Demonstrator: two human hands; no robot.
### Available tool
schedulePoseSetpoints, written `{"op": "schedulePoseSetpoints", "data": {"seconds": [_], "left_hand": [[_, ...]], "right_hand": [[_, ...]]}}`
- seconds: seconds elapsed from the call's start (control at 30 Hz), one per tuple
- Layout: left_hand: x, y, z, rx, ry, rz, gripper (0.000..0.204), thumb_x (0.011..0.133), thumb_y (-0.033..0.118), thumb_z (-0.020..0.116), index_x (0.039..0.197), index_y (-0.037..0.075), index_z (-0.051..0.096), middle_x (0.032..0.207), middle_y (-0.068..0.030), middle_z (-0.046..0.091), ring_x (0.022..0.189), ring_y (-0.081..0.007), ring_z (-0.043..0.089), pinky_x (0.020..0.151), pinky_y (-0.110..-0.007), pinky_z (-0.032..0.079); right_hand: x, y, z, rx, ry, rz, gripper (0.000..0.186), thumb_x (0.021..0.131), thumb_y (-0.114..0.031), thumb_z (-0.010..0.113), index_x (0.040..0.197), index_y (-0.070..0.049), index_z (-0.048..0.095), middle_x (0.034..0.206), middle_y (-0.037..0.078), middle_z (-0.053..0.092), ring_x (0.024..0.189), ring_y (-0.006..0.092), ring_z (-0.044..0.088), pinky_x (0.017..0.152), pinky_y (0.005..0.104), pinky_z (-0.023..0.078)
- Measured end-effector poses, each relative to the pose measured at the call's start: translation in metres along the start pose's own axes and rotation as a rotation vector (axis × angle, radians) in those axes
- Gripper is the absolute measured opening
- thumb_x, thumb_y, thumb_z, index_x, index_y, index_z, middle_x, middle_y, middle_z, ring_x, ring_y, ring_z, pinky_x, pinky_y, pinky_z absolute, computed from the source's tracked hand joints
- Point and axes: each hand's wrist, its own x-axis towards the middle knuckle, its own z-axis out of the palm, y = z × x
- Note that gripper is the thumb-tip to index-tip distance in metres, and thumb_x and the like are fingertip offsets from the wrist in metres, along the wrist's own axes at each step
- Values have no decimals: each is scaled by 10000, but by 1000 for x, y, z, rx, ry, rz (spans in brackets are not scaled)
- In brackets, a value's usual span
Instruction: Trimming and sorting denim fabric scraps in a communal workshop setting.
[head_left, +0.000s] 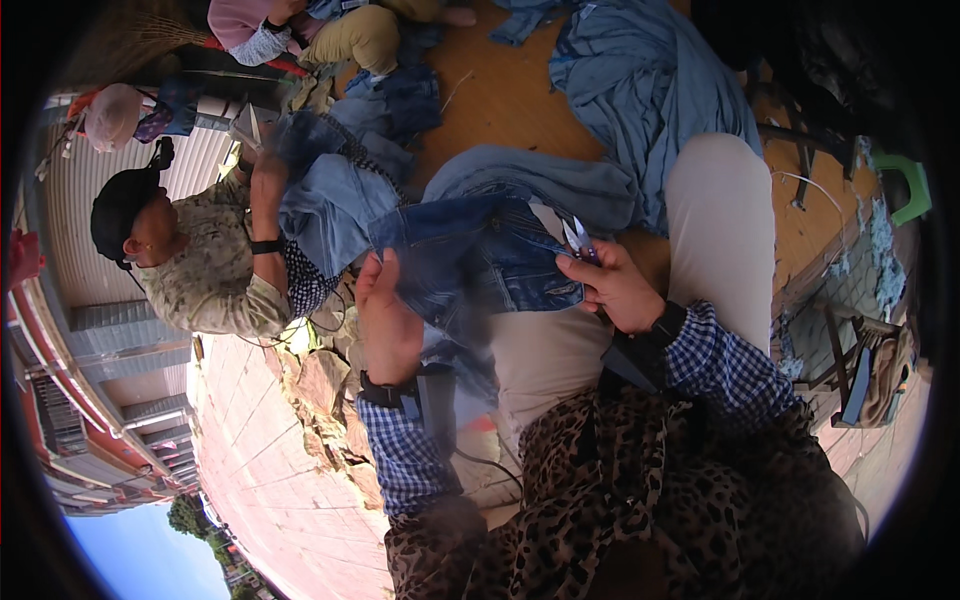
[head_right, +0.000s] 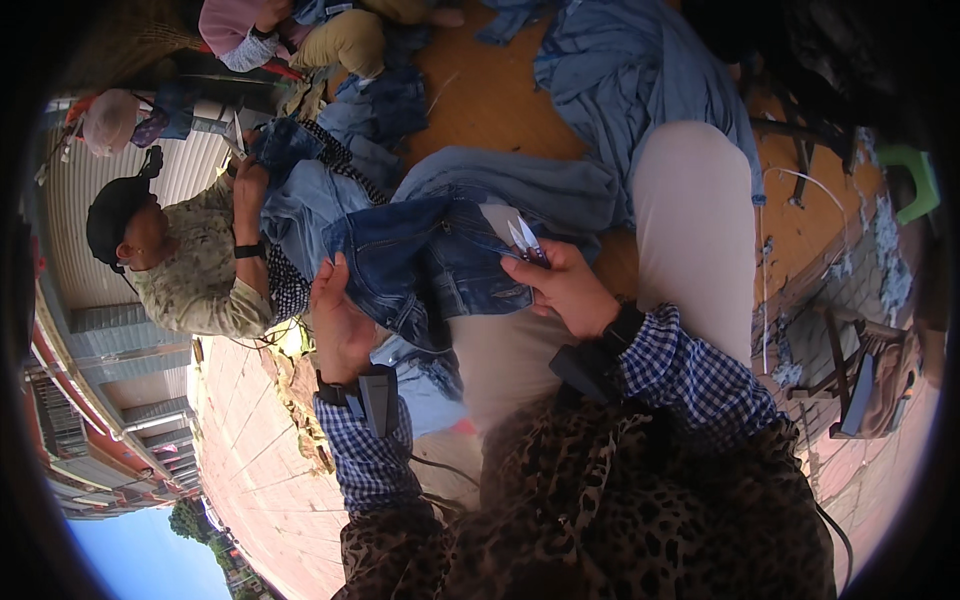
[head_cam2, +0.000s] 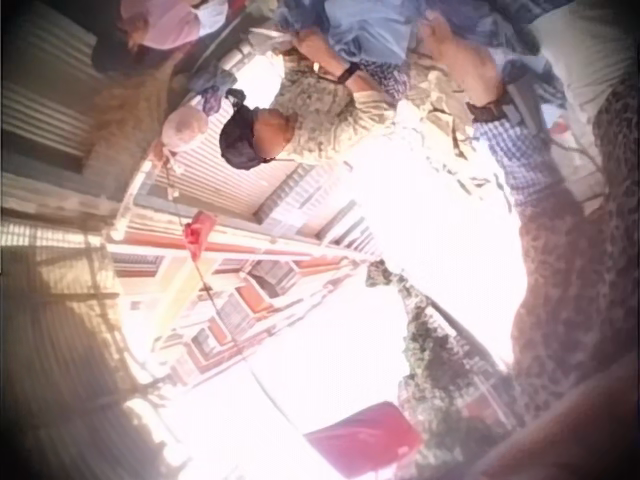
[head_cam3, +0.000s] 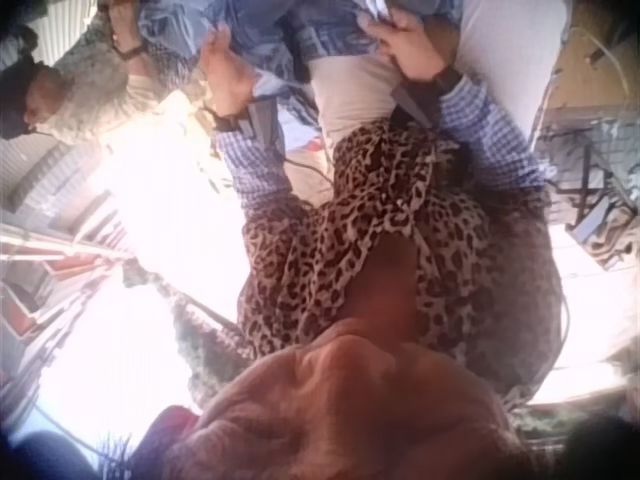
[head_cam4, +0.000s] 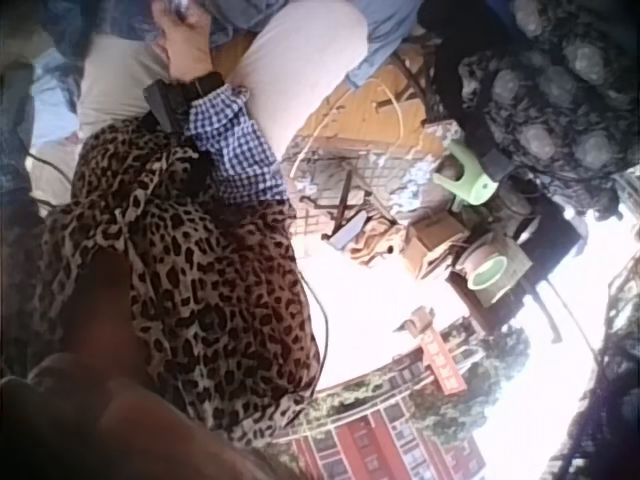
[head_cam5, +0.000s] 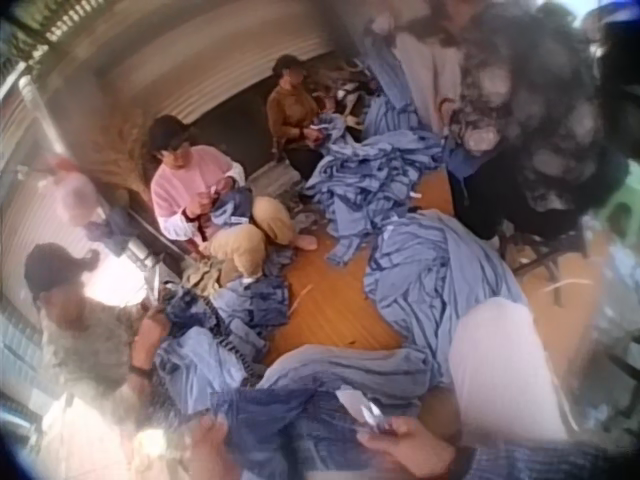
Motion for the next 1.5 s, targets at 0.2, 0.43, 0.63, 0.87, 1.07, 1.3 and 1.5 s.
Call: {"op": "schedulePoseSetpoints", "data": {"seconds": [0.2,0.43,0.63,0.87,1.07,1.3,1.5], "left_hand": [[0,106,44,-72,-149,313,168,945,151,525,1040,21,571,974,-24,643,851,-114,622,776,-259,504],[76,-10,85,1105,-346,763,100,879,118,575,892,18,584,756,-197,591,697,-297,621,586,-372,452],[63,9,86,1185,-355,803,129,859,160,580,895,36,589,818,-165,620,750,-365,598,634,-425,470],[-55,28,89,819,-268,665,129,757,-9,670,880,14,637,849,-83,579,767,-199,555,683,-307,443],[-123,-2,100,794,-302,534,186,665,2,741,818,30,639,810,-58,512,791,-224,505,704,-321,404],[-130,-14,103,746,-266,511,158,657,-14,732,764,33,625,814,-63,523,801,-231,503,708,-325,405],[-136,-26,89,671,-245,389,114,712,-26,687,792,12,615,807,-78,534,788,-227,521,693,-312,427]], "right_hand": [[-81,-28,-18,-20,-221,120,198,878,-247,644,878,-68,561,660,-61,451,504,32,395,464,195,359],[-67,9,-41,-173,93,225,230,876,-288,642,854,-79,549,666,-55,442,529,41,372,493,205,343],[-71,4,-44,-100,137,256,261,859,-320,657,850,-81,552,644,-62,424,511,39,348,479,209,320],[-77,0,-44,-89,145,257,266,849,-333,663,848,-90,556,636,-73,406,513,26,342,480,204,315],[-80,-2,-33,-115,82,244,268,846,-339,667,833,-94,558,632,-71,418,515,25,354,481,201,318],[-84,0,-32,-147,133,203,256,846,-324,671,824,-96,556,620,-69,417,503,26,358,473,201,324],[-86,-6,-27,-218,180,197,288,848,-340,665,815,-84,536,626,-64,397,508,30,365,461,203,325]]}}
